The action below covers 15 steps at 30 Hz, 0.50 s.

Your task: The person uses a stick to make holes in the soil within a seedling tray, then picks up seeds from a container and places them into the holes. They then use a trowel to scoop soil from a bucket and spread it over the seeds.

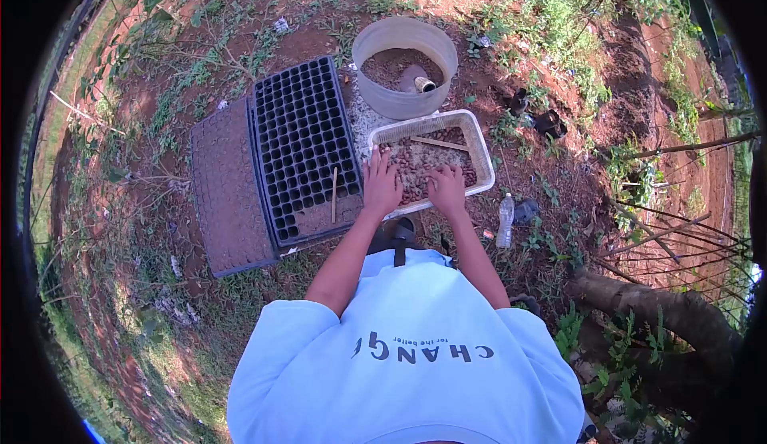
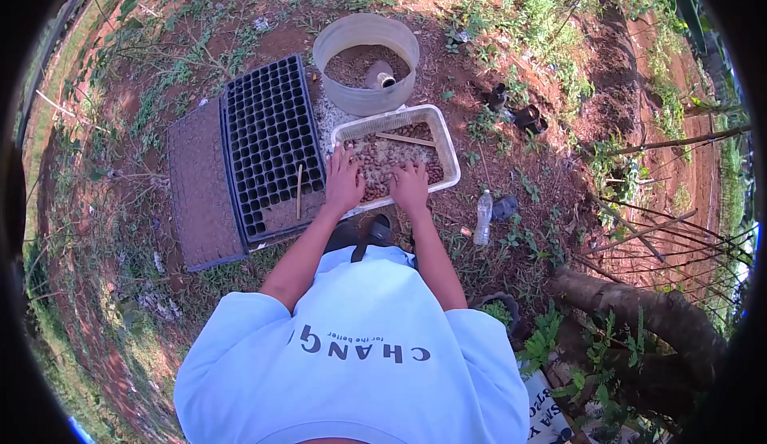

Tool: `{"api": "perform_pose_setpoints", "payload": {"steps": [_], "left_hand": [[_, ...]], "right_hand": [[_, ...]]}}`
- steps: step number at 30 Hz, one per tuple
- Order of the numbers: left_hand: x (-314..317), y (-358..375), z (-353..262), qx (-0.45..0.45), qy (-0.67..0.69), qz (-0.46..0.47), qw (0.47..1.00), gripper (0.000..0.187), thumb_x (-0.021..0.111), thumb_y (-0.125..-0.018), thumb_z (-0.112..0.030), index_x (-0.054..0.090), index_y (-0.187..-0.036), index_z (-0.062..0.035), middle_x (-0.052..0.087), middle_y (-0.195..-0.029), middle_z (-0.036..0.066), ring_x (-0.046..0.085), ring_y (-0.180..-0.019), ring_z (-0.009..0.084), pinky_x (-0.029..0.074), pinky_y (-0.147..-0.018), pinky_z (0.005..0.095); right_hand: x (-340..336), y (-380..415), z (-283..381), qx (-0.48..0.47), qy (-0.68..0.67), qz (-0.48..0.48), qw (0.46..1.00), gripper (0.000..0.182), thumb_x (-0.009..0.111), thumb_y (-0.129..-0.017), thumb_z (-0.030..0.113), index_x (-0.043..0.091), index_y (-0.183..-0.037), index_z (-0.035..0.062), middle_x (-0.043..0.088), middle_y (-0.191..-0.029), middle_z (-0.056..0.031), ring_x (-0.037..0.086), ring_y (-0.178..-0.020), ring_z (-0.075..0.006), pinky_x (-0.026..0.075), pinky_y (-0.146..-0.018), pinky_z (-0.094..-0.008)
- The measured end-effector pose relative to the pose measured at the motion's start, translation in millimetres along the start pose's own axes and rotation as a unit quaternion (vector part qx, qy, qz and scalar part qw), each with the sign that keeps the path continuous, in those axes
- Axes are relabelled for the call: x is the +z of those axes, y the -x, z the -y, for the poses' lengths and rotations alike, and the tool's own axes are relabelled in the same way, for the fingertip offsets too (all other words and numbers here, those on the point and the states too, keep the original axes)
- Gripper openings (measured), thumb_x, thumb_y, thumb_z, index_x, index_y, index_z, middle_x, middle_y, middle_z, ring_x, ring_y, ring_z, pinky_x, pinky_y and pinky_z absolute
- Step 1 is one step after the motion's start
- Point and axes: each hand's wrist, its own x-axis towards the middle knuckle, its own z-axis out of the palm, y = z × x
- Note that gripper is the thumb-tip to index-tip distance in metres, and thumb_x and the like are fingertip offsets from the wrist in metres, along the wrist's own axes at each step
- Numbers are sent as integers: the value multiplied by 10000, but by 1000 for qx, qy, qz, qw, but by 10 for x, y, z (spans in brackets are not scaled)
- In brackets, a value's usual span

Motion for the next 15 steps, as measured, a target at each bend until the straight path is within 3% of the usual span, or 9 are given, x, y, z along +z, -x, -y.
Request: {"api": "perform_pose_setpoints", "payload": {"steps": [6, 15], "left_hand": [[7, 12, 22, 9, 0, -22, 1000, 312, 562, -824, -162, 635, -1099, -32, 351, -1468, 152, 128, -1446, 363, 159, -1149, 555], [17, 30, 73, 18, 24, -30, 999, 324, 542, -821, -127, 614, -1128, -52, 420, -1405, 148, 172, -1439, 346, 163, -1156, 541]], "right_hand": [[-5, -19, 44, -2, 10, 47, 999, 235, 677, -733, 136, 733, -945, 221, 607, -1054, -31, 465, -1141, -309, 416, -935, -462], [94, -89, 102, -38, 2, 92, 995, 414, 727, -661, 147, 683, -1064, 231, 529, -1225, -83, 423, -1209, -344, 382, -1011, -497]]}}
